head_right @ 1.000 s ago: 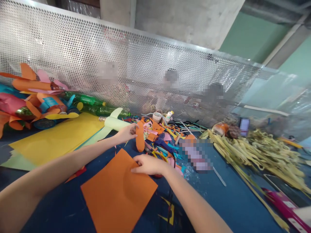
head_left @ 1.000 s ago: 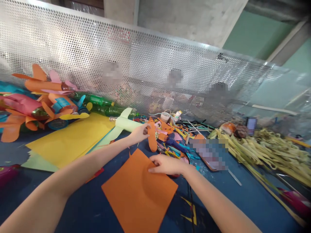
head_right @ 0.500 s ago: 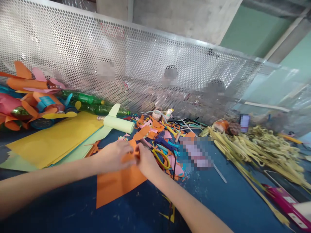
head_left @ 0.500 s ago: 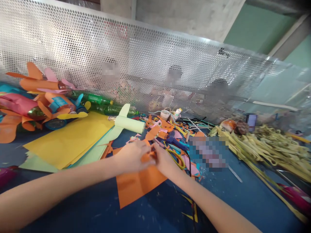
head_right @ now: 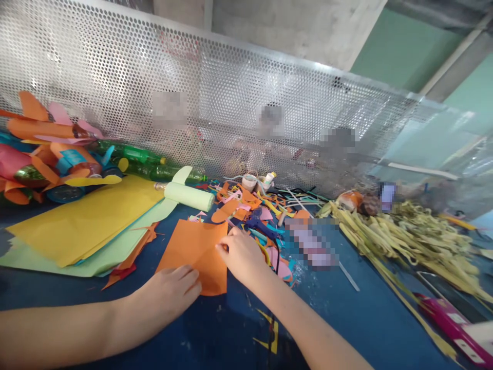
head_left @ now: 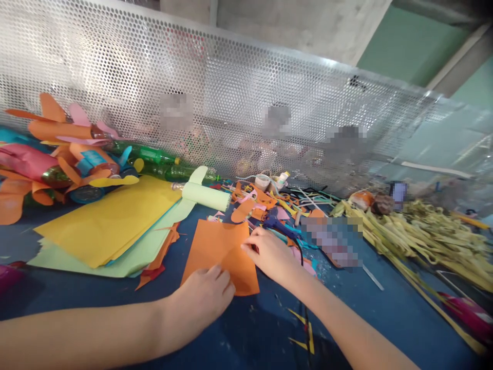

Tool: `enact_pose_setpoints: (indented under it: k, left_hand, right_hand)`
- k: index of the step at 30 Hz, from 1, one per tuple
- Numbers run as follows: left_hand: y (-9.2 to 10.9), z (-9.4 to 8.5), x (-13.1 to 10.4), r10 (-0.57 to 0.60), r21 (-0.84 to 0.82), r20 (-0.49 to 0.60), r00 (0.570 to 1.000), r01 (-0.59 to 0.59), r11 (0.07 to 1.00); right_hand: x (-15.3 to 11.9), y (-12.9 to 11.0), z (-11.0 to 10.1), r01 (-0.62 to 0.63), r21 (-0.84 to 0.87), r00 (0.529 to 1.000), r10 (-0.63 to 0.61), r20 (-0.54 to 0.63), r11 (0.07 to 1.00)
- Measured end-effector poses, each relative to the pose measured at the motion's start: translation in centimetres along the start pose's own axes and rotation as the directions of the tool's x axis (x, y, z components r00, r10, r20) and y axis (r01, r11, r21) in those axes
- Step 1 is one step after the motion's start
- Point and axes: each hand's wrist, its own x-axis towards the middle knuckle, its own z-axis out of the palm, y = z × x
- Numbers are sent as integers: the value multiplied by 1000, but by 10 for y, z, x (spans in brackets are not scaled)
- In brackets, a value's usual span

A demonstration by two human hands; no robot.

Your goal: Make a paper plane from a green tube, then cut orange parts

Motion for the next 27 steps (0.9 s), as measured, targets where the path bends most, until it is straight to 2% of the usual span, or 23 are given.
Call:
enact_pose_setpoints:
  k: [2,5,10,15,17,20,24,27]
  left_hand:
    - [-2,5,-1,14,32,-21,1000,-13,999]
    - [-7,9,-4,63,63,-85,994,-58,996]
    - [-18,13,-8,84,-13,-147,986,-87,996]
    - [-29,14,-9,62,-143,-141,988,-83,986]
    - [-33,12,-12,36,-211,-122,992,-61,976]
    - [-43,6,-16,-5,-297,-39,999,-7,955]
    - [-60,-4,-20,9,-388,52,999,12,922]
    - [-73,-9,-19,9,-538,102,995,48,841]
  right_hand:
    - [-6,-6,-5,90,-23,995,-90,-32,996]
    - [-17,-14,-5,207,71,978,-208,9,976]
    - [-32,-10,4,258,99,966,-256,-33,961]
    - [-38,6,21,429,-33,894,-429,-128,903]
    - [-39,9,27,453,-70,872,-458,-171,889]
    - [-40,11,31,427,-27,885,-424,-193,904]
    - [-39,11,32,379,63,918,-366,-151,923]
    - [-38,11,32,389,95,920,-381,-92,916]
